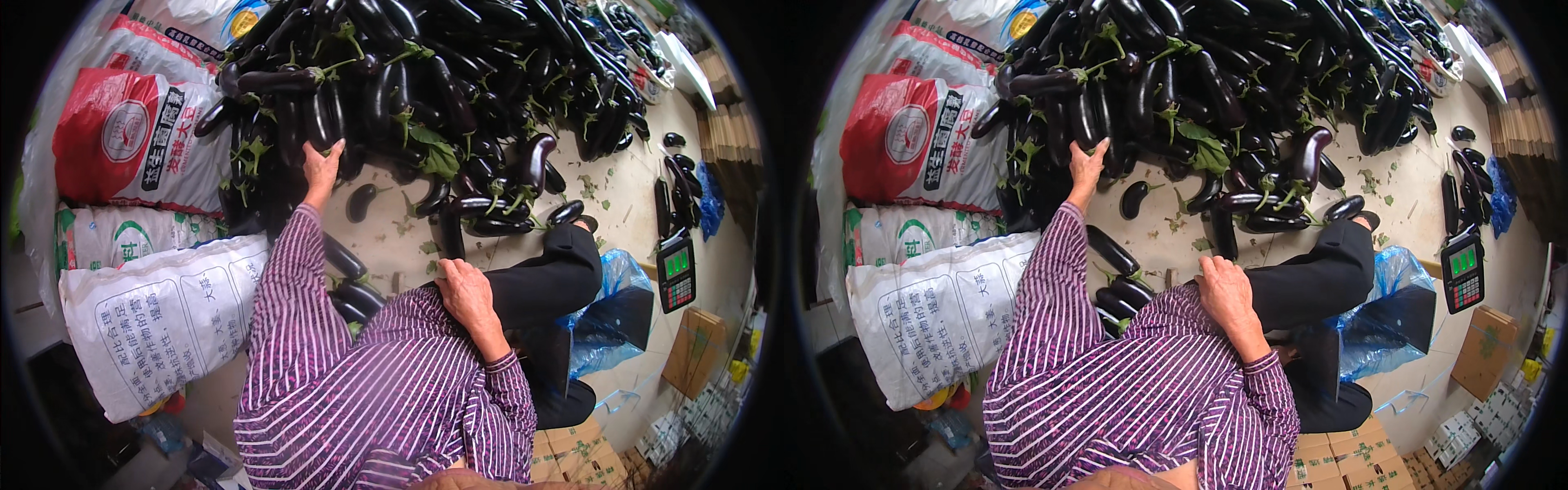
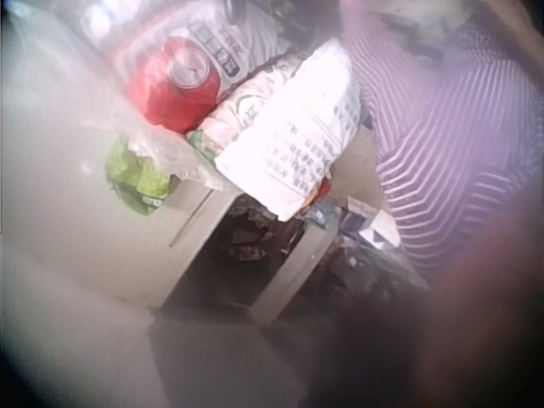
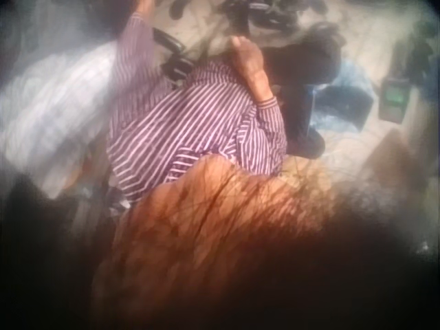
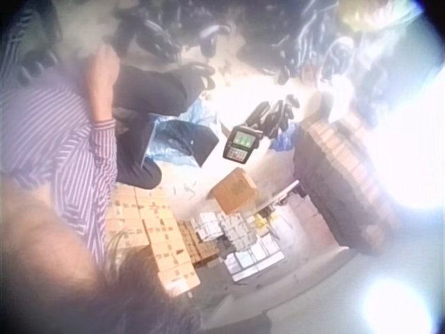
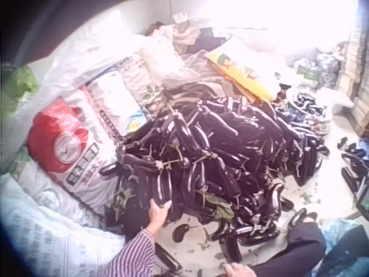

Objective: The person selects eggplants from a large pile on the floor, places them into a cardboard box lined with a blue plastic bag, and then seals the box with tape. The person is sitting on the floor during the task.

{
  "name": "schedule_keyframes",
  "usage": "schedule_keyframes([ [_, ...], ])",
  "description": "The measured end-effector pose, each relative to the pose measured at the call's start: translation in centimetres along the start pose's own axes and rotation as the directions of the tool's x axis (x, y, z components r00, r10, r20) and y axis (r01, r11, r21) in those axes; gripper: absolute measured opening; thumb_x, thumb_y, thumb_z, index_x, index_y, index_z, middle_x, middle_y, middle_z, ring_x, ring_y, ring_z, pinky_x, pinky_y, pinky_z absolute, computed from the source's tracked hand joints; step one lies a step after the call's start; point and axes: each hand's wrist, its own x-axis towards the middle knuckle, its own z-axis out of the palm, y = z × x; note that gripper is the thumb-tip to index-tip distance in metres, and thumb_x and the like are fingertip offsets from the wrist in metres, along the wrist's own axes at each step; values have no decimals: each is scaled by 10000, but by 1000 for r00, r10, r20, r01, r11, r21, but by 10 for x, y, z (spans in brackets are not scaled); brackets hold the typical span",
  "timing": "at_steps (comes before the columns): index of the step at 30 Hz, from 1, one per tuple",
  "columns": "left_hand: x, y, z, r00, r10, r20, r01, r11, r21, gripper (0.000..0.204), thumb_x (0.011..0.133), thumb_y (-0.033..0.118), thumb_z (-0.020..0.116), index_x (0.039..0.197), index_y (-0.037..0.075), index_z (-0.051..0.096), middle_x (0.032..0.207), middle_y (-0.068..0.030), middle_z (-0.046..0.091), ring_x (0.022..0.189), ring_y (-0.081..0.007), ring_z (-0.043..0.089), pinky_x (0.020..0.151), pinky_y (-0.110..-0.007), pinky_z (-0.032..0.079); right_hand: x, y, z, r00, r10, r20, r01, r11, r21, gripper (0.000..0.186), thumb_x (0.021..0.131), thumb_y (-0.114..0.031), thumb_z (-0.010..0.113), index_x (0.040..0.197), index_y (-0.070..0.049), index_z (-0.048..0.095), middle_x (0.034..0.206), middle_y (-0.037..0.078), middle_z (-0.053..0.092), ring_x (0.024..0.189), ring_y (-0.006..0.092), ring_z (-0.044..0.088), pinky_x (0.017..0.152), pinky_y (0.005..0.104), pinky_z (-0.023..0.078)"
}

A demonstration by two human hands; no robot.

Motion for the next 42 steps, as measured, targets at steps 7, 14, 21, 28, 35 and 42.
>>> schedule_keyframes([
  [7, -49, -29, 3, 845, -72, 530, 358, 812, -461, 590, 833, 218, 814, 1341, 95, 539, 1212, -38, 632, 1048, -154, 633, 839, -336, 541, -2, 2, 1, 999, -1, -52, 2, 1000, 11, 298, 844, -157, 731, 1099, -52, 617, 940, 118, 613, 910, 315, 630, 797, 430, 511],
  [14, -96, -27, 32, 780, -40, 625, 486, 668, -564, 625, 811, 120, 798, 1365, 148, 511, 1250, -18, 623, 1176, -194, 573, 1000, -438, 473, -5, 4, 2, 1000, -2, -21, 1, 1000, -16, 325, 868, -165, 717, 1164, -68, 624, 971, 113, 644, 928, 324, 641, 807, 438, 519],
  [21, -202, -32, 85, 555, -14, 832, 514, 792, -329, 664, 787, 154, 821, 1374, 24, 539, 1215, -62, 666, 1093, -184, 648, 996, -321, 517, -3, 2, 4, 999, -14, -51, 16, 1000, 27, 286, 852, -154, 724, 1091, -51, 606, 938, 123, 605, 903, 321, 625, 790, 437, 509],
  [28, -163, 71, 107, 844, 263, 468, 60, 820, -569, 613, 831, 177, 791, 1368, 5, 549, 1329, -162, 588, 1140, -259, 617, 991, -383, 519, -4, 1, -1, 999, -12, -41, 12, 1000, -8, 308, 854, -154, 724, 1123, -55, 613, 958, 118, 623, 909, 321, 630, 791, 435, 512],
  [35, 66, 42, 1, 835, 548, -49, -494, 787, 370, 716, 814, 174, 734, 1448, 23, 437, 1413, -222, 506, 1331, -428, 440, 1141, -507, 345, -1, 1, 1, 999, -2, -49, 3, 1000, 9, 311, 845, -154, 726, 1117, -56, 611, 961, 117, 616, 920, 313, 624, 797, 424, 507],
  [42, 65, 4, -8, 891, 451, 57, -443, 833, 331, 324, 881, 246, 730, 1140, 61, 667, 1182, -170, 640, 1161, -390, 562, 989, -485, 465, 2, 3, 1, 998, -12, -56, 11, 1000, -1, 285, 850, -156, 718, 1087, -57, 593, 928, 111, 596, 908, 310, 617, 800, 432, 498],
])
